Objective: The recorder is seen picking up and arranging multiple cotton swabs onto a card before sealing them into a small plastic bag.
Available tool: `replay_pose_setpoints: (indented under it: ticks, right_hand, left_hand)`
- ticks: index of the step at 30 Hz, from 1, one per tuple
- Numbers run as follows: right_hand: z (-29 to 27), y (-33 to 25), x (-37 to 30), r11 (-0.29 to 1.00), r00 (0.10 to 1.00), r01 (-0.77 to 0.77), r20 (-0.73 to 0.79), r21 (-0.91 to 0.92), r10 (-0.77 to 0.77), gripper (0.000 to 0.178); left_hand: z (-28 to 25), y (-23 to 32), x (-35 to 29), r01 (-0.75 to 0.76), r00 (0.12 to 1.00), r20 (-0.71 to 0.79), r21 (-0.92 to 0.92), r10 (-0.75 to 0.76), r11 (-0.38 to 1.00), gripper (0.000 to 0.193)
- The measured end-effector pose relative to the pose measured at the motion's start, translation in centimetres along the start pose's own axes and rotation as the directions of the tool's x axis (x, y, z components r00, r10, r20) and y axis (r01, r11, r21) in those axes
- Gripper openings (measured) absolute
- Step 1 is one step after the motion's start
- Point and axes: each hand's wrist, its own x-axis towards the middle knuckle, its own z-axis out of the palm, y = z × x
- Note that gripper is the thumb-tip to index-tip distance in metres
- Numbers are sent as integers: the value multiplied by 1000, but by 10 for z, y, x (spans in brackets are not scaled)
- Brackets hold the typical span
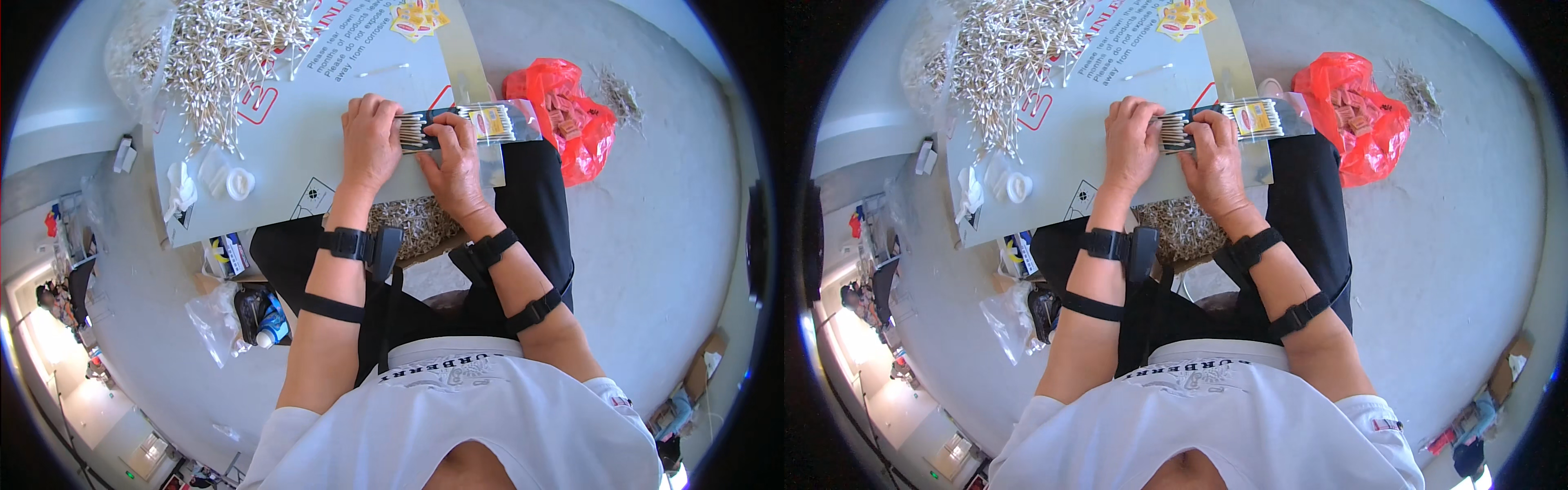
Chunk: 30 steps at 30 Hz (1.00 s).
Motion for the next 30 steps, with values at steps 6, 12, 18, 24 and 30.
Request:
replay_pose_setpoints:
  ticks: [6,12,18,24,30]
  right_hand:
    - [0,0,-6,982,996,-84,-4,168,86,42]
    - [0,2,-4,988,1000,-23,12,149,22,44]
    - [5,7,-1,937,985,-121,-76,328,154,33]
    - [33,10,20,869,956,-144,-159,474,245,31]
    - [43,22,26,646,918,-195,-95,738,385,28]
  left_hand:
    - [-3,-25,43,37,986,-166,129,-16,991,34]
    - [-4,-33,56,106,991,53,225,-121,969,22]
    - [2,-21,3,84,993,-84,-12,-84,996,13]
    - [19,-11,-16,98,870,-355,-555,-342,826,42]
    - [36,10,-15,166,851,-222,-747,-476,644,47]
